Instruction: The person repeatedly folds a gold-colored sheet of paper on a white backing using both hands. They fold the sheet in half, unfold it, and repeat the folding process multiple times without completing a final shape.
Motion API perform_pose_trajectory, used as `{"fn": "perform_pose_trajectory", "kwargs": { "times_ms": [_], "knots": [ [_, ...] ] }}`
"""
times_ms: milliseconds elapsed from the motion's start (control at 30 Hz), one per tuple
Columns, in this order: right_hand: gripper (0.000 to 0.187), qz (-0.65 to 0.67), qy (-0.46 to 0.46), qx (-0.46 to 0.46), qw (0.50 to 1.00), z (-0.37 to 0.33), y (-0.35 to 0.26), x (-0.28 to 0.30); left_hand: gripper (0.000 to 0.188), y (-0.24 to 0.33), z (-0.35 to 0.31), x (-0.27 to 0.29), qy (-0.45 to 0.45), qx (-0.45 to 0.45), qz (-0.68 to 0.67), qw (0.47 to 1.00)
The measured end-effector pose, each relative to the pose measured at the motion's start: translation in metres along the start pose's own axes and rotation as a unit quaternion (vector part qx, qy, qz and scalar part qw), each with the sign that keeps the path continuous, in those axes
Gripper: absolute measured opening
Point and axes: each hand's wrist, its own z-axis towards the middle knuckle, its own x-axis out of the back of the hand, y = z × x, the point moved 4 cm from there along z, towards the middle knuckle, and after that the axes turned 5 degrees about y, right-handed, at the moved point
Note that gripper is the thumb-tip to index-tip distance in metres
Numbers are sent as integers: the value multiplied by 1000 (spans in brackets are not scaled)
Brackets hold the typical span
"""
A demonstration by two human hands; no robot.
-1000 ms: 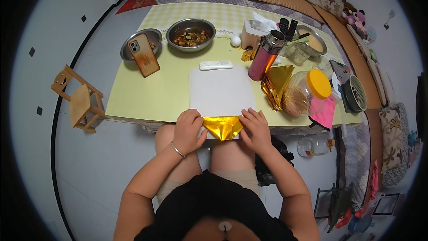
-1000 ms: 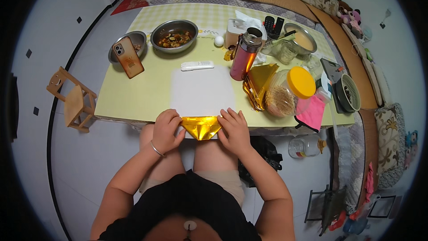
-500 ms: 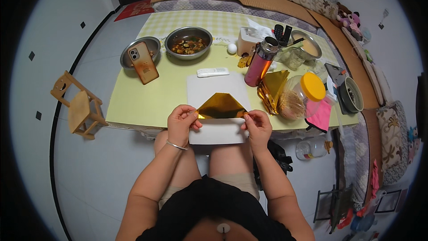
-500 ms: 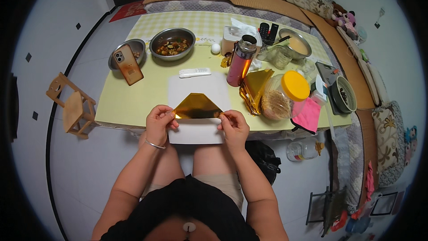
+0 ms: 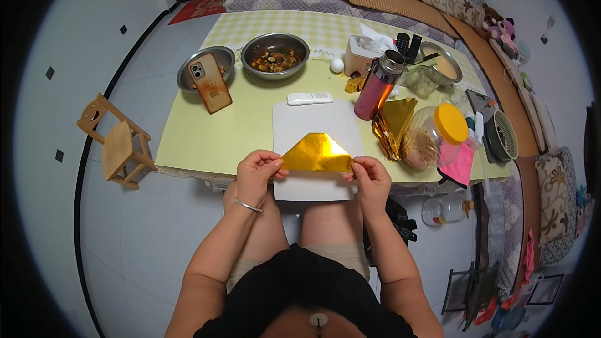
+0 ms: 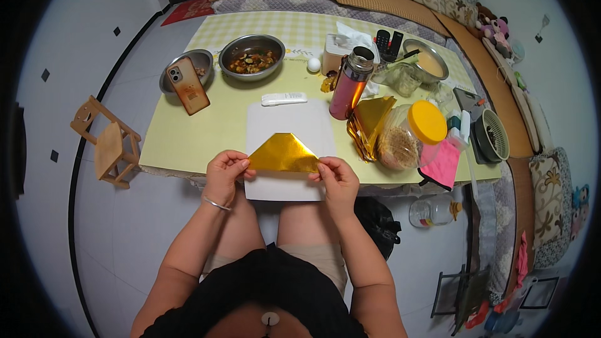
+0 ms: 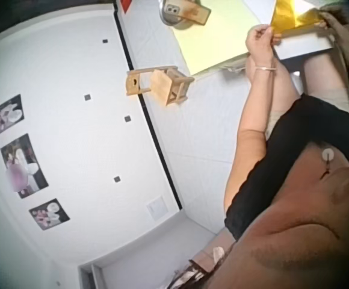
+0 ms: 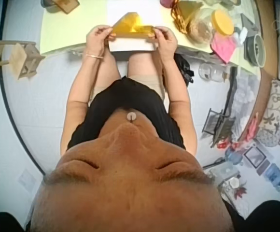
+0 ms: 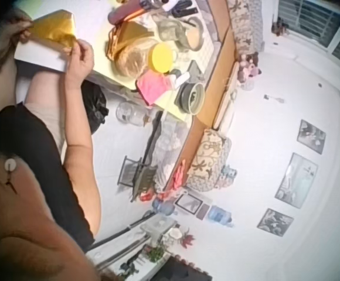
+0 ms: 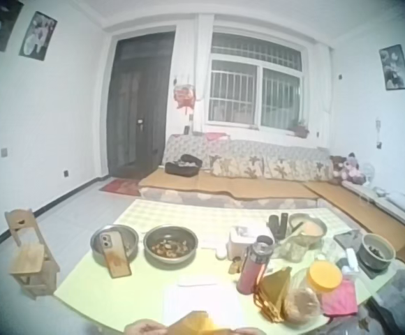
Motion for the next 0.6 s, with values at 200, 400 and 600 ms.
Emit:
{"fn": "perform_pose_trajectory", "kwargs": {
  "times_ms": [200, 400, 600],
  "knots": [
    [15, -63, -37, -175, 982, 9, -2, 4, 15, 11, -6, 4, 1, -5, 48, 999],
    [7, -55, -42, -138, 988, 6, -3, 5, 14, 9, -7, 5, -15, 7, 128, 992],
    [5, -99, -54, -120, 986, 9, -9, 22, 9, 3, -2, 0, -99, 42, 191, 976]
  ]
}}
